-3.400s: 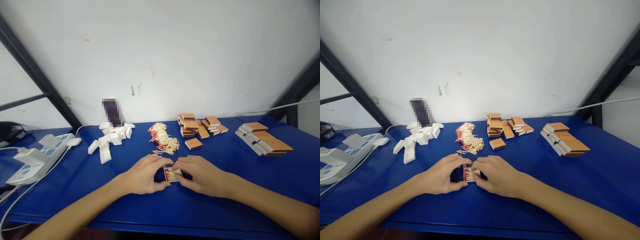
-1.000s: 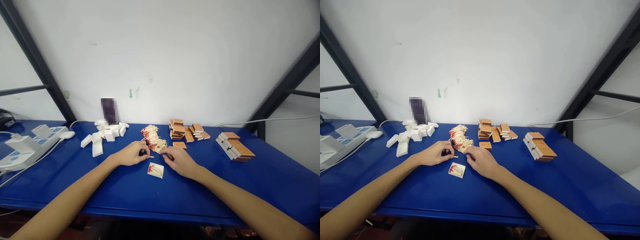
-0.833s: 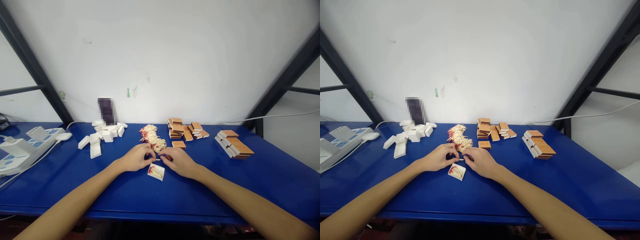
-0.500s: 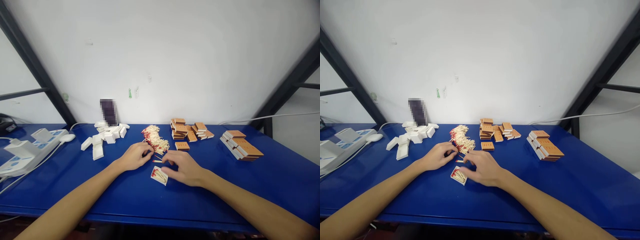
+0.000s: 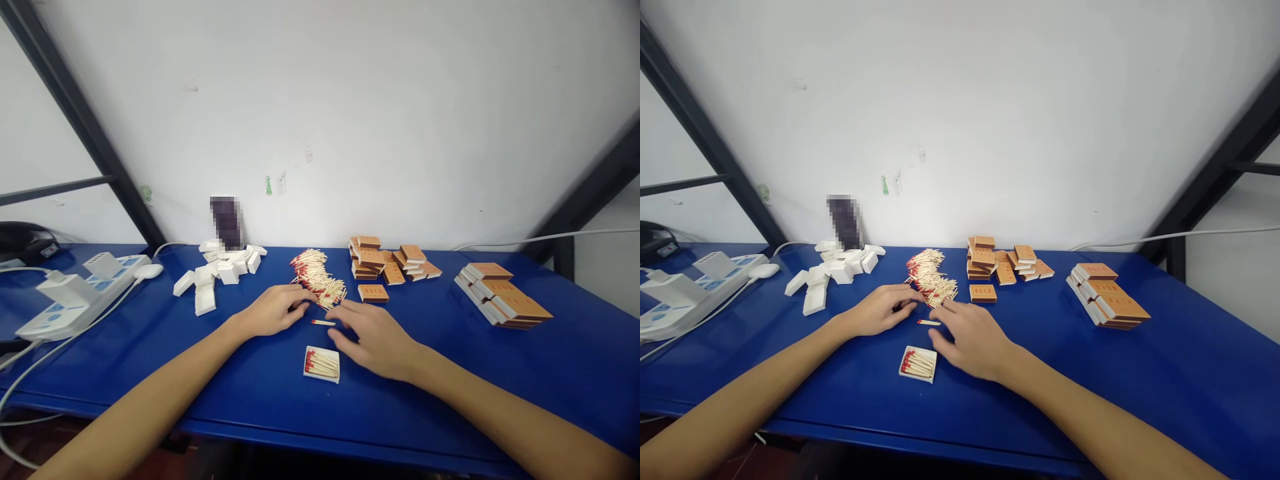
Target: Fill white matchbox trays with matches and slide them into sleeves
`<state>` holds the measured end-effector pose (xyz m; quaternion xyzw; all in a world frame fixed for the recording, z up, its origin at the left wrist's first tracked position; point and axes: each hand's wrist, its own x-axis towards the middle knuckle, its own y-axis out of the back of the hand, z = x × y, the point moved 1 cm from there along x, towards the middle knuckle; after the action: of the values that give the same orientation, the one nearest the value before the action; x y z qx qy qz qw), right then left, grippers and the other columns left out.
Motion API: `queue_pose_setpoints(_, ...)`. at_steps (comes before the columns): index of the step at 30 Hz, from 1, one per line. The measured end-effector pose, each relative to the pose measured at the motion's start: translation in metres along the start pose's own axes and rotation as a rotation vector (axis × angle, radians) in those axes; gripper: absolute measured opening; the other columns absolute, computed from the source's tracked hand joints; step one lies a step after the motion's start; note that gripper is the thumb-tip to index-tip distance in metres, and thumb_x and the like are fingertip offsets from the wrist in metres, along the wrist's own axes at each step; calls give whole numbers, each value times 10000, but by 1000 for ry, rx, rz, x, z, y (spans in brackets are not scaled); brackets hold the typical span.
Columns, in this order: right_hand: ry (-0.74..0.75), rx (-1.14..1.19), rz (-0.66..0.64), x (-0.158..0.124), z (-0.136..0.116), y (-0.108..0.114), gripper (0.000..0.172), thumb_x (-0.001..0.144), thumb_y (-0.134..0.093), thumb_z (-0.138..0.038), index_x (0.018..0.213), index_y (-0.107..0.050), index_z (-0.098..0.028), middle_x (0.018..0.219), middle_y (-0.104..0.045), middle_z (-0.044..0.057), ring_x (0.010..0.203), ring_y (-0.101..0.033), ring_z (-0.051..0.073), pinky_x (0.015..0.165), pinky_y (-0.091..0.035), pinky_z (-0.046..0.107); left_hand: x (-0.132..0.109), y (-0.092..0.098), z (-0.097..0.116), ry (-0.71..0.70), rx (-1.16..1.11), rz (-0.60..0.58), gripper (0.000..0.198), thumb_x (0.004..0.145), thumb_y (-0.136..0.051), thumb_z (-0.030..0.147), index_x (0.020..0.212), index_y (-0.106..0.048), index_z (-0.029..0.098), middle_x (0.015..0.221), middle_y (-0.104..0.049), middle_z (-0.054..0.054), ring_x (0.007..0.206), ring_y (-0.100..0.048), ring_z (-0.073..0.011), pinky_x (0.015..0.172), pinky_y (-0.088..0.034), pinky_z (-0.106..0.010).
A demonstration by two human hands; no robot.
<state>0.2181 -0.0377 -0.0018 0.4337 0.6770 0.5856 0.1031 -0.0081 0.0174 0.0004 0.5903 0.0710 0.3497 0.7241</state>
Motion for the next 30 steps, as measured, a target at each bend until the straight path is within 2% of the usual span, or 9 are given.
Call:
queue_pose_setpoints(3,-77,-15,68,5,13,-3,142,937,-527,-266,932,-642,-183,851,-636,34,730,-582,155,649,-407,279,2,-1,1,37,-10,16,225,952,-460,214,1072,-651,205,790,-635,-3,727,-572,-137,695,-431,-256)
queue_pose_setpoints(7,-131,-13,37,8,17,-9,193,895,-620,-377,889,-644,-185,837,-627,24,680,-564,142,611,-384,269,8,-6,2,130,1,77,178,933,-510,269,914,-668,190,631,-526,29,599,-497,-118,589,-374,-242)
queue_pose_setpoints(9,-139,-21,25,9,16,-11,206,883,-638,-390,893,-649,-184,832,-623,22,668,-556,138,601,-374,267,10,-8,3,150,15,96,180,927,-522,284,915,-675,189,649,-538,25,598,-500,-116,583,-371,-243)
queue_pose_setpoints(15,-122,8,11,12,15,-13,75,893,-594,-233,883,-655,-190,781,-611,6,678,-547,134,617,-375,256,17,-11,9,158,131,183,208,941,-534,342,983,-678,199,838,-636,-11,697,-571,-128,633,-419,-247)
queue_pose_setpoints(20,-130,35,21,13,16,-15,104,896,-575,-204,847,-666,-195,724,-584,-9,663,-528,129,608,-348,253,20,-17,9,168,207,166,160,910,-579,319,886,-675,193,839,-649,-14,716,-588,-137,632,-411,-248)
queue_pose_setpoints(30,-127,61,3,12,17,-12,122,881,-569,-170,789,-647,-184,708,-564,-15,643,-489,118,597,-322,252,20,-17,6,212,108,180,109,881,-580,229,845,-676,190,790,-626,-1,698,-573,-130,641,-411,-253)
